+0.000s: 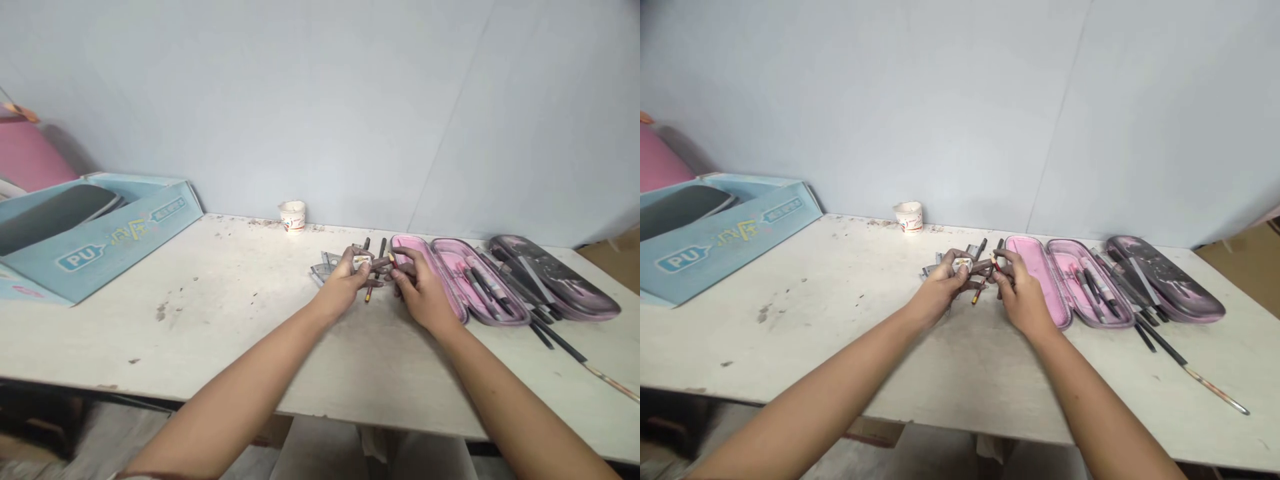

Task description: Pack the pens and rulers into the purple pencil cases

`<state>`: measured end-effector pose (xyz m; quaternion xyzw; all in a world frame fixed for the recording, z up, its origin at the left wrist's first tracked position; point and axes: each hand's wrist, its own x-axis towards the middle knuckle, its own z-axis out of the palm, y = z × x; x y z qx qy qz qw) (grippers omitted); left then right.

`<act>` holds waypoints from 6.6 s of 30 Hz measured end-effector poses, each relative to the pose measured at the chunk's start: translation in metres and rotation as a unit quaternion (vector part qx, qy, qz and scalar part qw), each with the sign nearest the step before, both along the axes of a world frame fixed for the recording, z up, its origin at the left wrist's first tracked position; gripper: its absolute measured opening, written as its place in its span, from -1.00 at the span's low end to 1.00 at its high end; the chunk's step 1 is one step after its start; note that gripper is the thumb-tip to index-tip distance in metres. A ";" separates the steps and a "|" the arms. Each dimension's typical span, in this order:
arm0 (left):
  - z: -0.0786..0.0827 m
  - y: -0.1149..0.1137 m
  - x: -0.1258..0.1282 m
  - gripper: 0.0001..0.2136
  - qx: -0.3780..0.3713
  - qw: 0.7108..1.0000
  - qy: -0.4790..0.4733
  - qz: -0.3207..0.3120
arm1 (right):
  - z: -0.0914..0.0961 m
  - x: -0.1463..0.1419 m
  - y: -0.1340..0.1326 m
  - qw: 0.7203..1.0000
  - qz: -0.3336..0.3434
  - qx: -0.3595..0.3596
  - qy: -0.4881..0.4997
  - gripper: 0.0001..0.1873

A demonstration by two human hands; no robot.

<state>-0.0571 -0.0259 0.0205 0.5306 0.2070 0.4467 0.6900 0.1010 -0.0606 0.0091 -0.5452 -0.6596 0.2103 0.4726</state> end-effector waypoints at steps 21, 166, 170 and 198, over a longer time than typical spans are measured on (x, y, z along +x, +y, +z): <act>0.003 0.001 -0.002 -0.75 0.052 0.996 0.075 0.010 | 0.006 0.000 -0.005 0.973 -0.040 0.095 -0.204 -0.56; 0.002 0.003 0.005 -0.70 0.449 0.614 0.622 0.186 | 0.031 0.013 -0.008 0.913 -0.026 0.083 -0.399 -0.68; 0.014 -0.005 0.034 -0.69 0.350 0.746 0.547 0.146 | 0.019 0.029 -0.022 0.958 -0.063 0.079 -0.269 -0.70; -0.004 -0.034 0.163 -0.63 0.466 0.681 0.559 0.079 | -0.033 0.150 -0.052 0.866 -0.324 0.001 -0.380 -0.65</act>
